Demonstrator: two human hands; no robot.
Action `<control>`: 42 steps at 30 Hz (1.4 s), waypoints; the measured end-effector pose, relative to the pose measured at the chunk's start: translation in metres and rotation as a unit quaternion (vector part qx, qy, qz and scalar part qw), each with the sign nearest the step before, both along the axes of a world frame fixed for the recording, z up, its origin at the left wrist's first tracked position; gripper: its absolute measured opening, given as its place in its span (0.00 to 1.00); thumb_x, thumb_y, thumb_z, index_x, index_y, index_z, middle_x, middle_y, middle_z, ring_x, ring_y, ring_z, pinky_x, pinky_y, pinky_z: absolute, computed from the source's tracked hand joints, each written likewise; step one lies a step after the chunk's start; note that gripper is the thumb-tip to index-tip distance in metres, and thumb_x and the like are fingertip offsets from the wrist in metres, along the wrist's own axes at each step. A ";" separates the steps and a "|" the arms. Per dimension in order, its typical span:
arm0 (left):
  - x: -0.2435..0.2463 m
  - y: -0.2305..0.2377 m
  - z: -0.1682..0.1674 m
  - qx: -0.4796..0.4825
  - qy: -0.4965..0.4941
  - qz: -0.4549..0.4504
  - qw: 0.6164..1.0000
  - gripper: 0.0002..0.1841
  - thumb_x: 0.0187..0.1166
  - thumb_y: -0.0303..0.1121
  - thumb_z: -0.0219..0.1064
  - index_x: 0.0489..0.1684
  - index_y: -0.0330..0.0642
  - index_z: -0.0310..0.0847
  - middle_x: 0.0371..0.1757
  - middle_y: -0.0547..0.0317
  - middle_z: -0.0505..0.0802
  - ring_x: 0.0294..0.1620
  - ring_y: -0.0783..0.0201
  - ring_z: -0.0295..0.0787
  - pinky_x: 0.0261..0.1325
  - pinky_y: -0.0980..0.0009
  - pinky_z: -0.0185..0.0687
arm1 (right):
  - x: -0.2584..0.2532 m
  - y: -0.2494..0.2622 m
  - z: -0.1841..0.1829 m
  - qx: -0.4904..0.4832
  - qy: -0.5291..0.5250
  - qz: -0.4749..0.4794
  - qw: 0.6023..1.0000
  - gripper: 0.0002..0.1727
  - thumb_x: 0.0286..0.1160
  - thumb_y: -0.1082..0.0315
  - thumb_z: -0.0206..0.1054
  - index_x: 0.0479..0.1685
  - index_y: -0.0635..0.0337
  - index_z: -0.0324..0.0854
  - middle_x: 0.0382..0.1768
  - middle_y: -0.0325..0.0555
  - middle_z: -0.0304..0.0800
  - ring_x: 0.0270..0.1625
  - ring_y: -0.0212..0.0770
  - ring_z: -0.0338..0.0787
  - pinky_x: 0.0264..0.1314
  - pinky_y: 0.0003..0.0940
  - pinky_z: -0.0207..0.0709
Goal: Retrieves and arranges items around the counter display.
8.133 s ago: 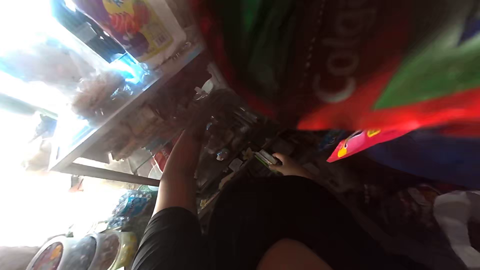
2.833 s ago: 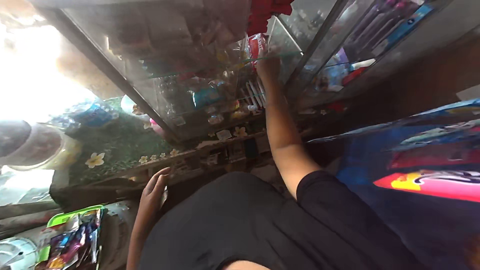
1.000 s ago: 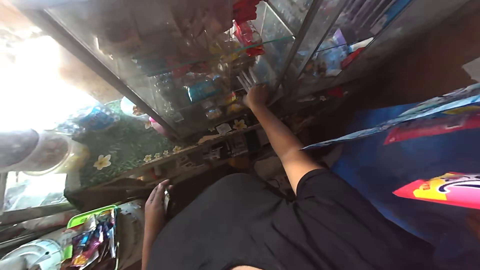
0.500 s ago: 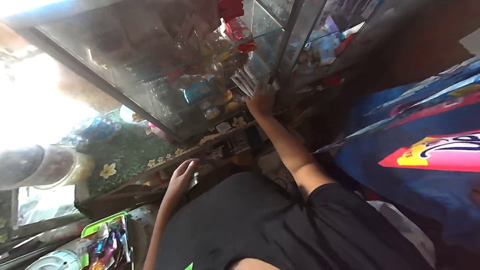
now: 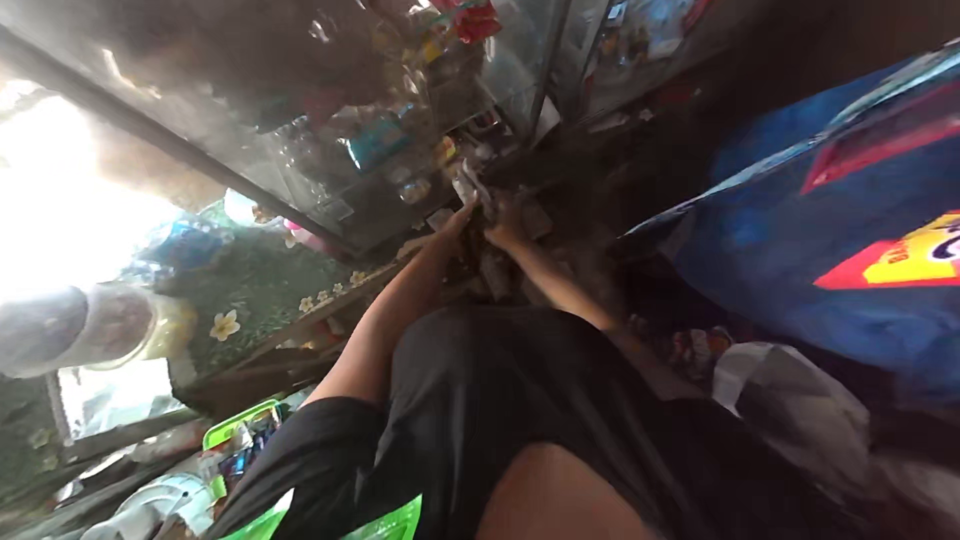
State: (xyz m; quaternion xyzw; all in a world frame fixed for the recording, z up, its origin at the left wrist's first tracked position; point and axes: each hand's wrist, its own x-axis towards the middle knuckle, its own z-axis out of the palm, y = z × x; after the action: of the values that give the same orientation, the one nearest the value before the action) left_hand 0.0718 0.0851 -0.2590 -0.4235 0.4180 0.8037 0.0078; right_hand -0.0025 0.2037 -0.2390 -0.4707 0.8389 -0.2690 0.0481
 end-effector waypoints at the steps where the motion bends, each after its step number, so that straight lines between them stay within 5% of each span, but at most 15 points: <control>1: -0.001 -0.005 -0.001 -0.003 0.002 -0.001 1.000 0.30 0.84 0.68 0.48 0.29 0.51 0.76 0.18 0.66 0.79 0.17 0.70 0.76 0.23 0.71 0.78 | -0.011 -0.013 -0.030 -0.081 -0.049 0.007 0.995 0.30 0.70 0.58 0.75 0.70 0.66 0.82 0.64 0.65 0.87 0.66 0.61 0.87 0.70 0.60 0.80; 4: 0.014 -0.003 0.010 -0.025 0.005 -0.077 0.997 0.28 0.88 0.62 0.46 0.27 0.51 0.75 0.16 0.67 0.79 0.16 0.72 0.75 0.21 0.75 0.77 | -0.007 -0.008 -0.033 -0.021 -0.136 0.012 0.990 0.41 0.63 0.61 0.80 0.84 0.52 0.73 0.76 0.58 0.78 0.79 0.62 0.76 0.80 0.61 0.71; 8: 0.051 0.020 0.021 -0.045 -0.022 -0.138 0.989 0.27 0.88 0.62 0.47 0.41 0.49 0.80 0.24 0.65 0.85 0.23 0.72 0.82 0.26 0.73 0.82 | 0.019 0.038 -0.031 -0.068 -0.285 0.014 0.956 0.35 0.71 0.48 0.76 0.78 0.54 0.80 0.73 0.58 0.80 0.76 0.57 0.77 0.80 0.55 0.71; 10: 0.075 0.029 0.007 -0.036 -0.017 -0.146 0.989 0.26 0.90 0.59 0.45 0.46 0.49 0.81 0.25 0.66 0.86 0.23 0.73 0.81 0.27 0.74 0.82 | 0.030 0.058 -0.038 -0.099 -0.413 0.006 0.905 0.25 0.82 0.55 0.68 0.74 0.56 0.83 0.70 0.59 0.80 0.73 0.51 0.80 0.76 0.49 0.77; 13: 0.107 0.040 -0.006 -0.039 -0.002 -0.170 0.985 0.24 0.93 0.53 0.39 0.46 0.49 0.79 0.25 0.68 0.86 0.22 0.75 0.80 0.28 0.77 0.81 | 0.049 0.069 -0.059 -0.105 -0.504 0.044 0.856 0.25 0.83 0.66 0.67 0.77 0.64 0.74 0.73 0.61 0.80 0.72 0.48 0.84 0.74 0.44 0.80; 18: 0.159 0.045 -0.012 -0.058 0.005 -0.158 0.986 0.27 0.93 0.53 0.32 0.45 0.52 0.79 0.27 0.70 0.89 0.24 0.78 0.83 0.29 0.78 0.83 | 0.088 0.071 -0.067 -0.079 -0.531 0.043 0.843 0.31 0.78 0.71 0.71 0.79 0.69 0.65 0.69 0.65 0.80 0.67 0.50 0.86 0.70 0.45 0.82; 22: 0.196 0.050 -0.019 -0.038 0.059 -0.140 0.988 0.23 0.90 0.52 0.38 0.50 0.56 0.81 0.37 0.72 0.94 0.38 0.79 0.89 0.43 0.76 0.89 | 0.129 0.068 -0.065 -0.082 -0.542 -0.007 0.836 0.47 0.68 0.60 0.81 0.84 0.67 0.58 0.71 0.66 0.80 0.70 0.52 0.85 0.75 0.49 0.79; 27: 0.235 0.064 -0.035 -0.017 0.053 -0.094 0.994 0.13 0.80 0.43 0.51 0.40 0.56 0.84 0.35 0.70 0.95 0.37 0.78 0.91 0.42 0.75 0.90 | 0.164 0.077 -0.067 -0.055 -0.548 0.096 0.829 0.28 0.79 0.65 0.72 0.76 0.66 0.75 0.63 0.59 0.89 0.65 0.47 0.89 0.75 0.47 0.79; 29: 0.248 0.070 -0.047 0.007 0.014 -0.095 0.995 0.13 0.79 0.43 0.54 0.36 0.54 0.85 0.32 0.68 0.94 0.33 0.76 0.90 0.38 0.75 0.89 | 0.179 0.087 -0.075 -0.018 -0.526 0.095 0.845 0.26 0.81 0.62 0.71 0.76 0.63 0.78 0.66 0.62 0.86 0.68 0.53 0.86 0.76 0.53 0.76; 32: 0.247 0.089 -0.054 -0.024 -0.069 -0.140 0.987 0.16 0.92 0.40 0.41 0.41 0.50 0.75 0.31 0.71 0.88 0.33 0.81 0.84 0.40 0.81 0.83 | 0.195 0.106 -0.091 0.002 -0.546 0.052 0.836 0.38 0.78 0.56 0.74 0.84 0.64 0.68 0.81 0.70 0.68 0.83 0.61 0.71 0.86 0.56 0.64; 35: 0.240 0.115 -0.054 0.027 0.006 -0.152 0.988 0.15 0.79 0.51 0.53 0.39 0.56 0.82 0.30 0.75 0.93 0.34 0.84 0.88 0.43 0.83 0.86 | 0.206 0.128 -0.119 -0.062 -0.604 -0.004 0.795 0.52 0.61 0.57 0.86 0.86 0.66 0.61 0.77 0.65 0.76 0.77 0.54 0.80 0.83 0.50 0.72; 37: 0.230 0.127 -0.062 0.002 0.010 -0.158 0.987 0.23 0.83 0.59 0.50 0.50 0.49 0.76 0.34 0.74 0.92 0.37 0.84 0.88 0.46 0.83 0.86 | 0.204 0.142 -0.135 -0.047 -0.649 -0.036 0.758 0.57 0.52 0.59 0.90 0.87 0.61 0.60 0.70 0.61 0.83 0.70 0.51 0.87 0.76 0.51 0.79; 38: 0.224 0.131 -0.075 -0.010 0.002 -0.133 0.991 0.33 0.77 0.68 0.58 0.56 0.46 0.78 0.39 0.70 0.93 0.40 0.81 0.89 0.49 0.80 0.87 | 0.198 0.150 -0.136 -0.027 -0.671 -0.051 0.739 0.55 0.49 0.61 0.91 0.84 0.59 0.65 0.65 0.59 0.87 0.65 0.50 0.89 0.72 0.52 0.82; 40: 0.208 0.136 -0.090 -0.054 -0.037 -0.149 0.987 0.44 0.76 0.77 0.44 0.71 0.44 0.65 0.50 0.70 0.90 0.50 0.82 0.86 0.55 0.80 0.84 | 0.180 0.164 -0.135 0.022 -0.709 -0.095 0.699 0.45 0.50 0.64 0.91 0.73 0.65 0.75 0.56 0.61 0.90 0.57 0.52 0.92 0.66 0.54 0.84; 42: 0.207 0.135 -0.105 -0.008 -0.046 -0.165 0.985 0.41 0.82 0.74 0.33 0.76 0.54 0.72 0.51 0.70 0.93 0.47 0.79 0.89 0.51 0.75 0.87 | 0.163 0.178 -0.145 0.001 -0.750 -0.148 0.644 0.43 0.50 0.67 0.90 0.72 0.68 0.75 0.56 0.61 0.90 0.56 0.52 0.93 0.64 0.52 0.86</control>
State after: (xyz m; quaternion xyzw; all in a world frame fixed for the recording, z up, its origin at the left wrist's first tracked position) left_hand 0.2789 0.2200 -0.3641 -0.3849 0.4875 0.7680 0.1561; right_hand 0.1607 0.3816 -0.3835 0.0233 0.5743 -0.5329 0.6211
